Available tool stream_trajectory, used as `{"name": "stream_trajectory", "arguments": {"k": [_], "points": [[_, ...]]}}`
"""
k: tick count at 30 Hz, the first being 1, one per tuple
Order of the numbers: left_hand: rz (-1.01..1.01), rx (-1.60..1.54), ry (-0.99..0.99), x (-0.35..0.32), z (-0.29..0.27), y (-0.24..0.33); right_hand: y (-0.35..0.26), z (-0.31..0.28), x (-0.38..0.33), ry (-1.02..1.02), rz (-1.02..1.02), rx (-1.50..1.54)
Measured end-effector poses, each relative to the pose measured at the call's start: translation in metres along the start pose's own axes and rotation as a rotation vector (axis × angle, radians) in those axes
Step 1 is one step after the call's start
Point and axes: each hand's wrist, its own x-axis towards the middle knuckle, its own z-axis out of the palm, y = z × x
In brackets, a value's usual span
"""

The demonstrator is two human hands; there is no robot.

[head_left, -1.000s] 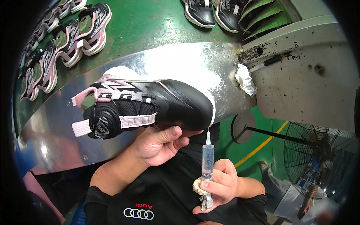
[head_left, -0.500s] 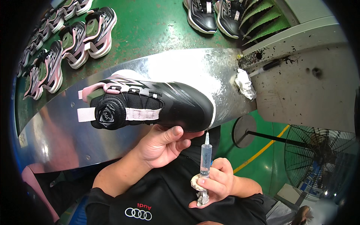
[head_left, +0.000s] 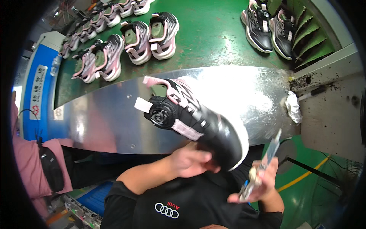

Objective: The person fills a syringe from a bottle, wipes it with a paper towel, and applies adhesive along the edges of shoes taken from the conveyor belt using the syringe.

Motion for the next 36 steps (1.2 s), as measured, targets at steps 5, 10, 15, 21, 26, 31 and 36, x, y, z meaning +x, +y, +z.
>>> {"name": "stream_trajectory", "arguments": {"k": [5, 10, 15, 21, 26, 31, 36], "points": [[0.199, 0.350, 0.568, -0.077, 0.054, 0.014, 0.059, 0.020, 0.021, -0.068, 0.067, -0.091], [0.255, 0.719, 0.556, -0.036, 0.054, 0.059, 0.078, 0.038, 0.026, -0.034, 0.073, -0.080], [0.344, 0.796, 0.493, 0.109, 0.036, 0.145, 0.077, 0.039, 0.024, -0.026, 0.117, -0.098], [0.390, 1.112, 0.564, 0.096, 0.031, 0.161, 0.082, 0.034, 0.022, -0.019, 0.172, -0.080], [1.089, 1.603, 0.815, 0.022, 0.013, 0.204, 0.084, 0.035, 0.027, -0.028, 0.154, -0.054], [0.877, 1.986, 1.021, 0.074, 0.014, 0.252, 0.089, 0.036, 0.026, -0.014, 0.151, -0.075], [0.914, 1.666, 0.842, 0.070, 0.035, 0.253, 0.082, 0.038, 0.024, -0.021, 0.137, -0.086]]}}
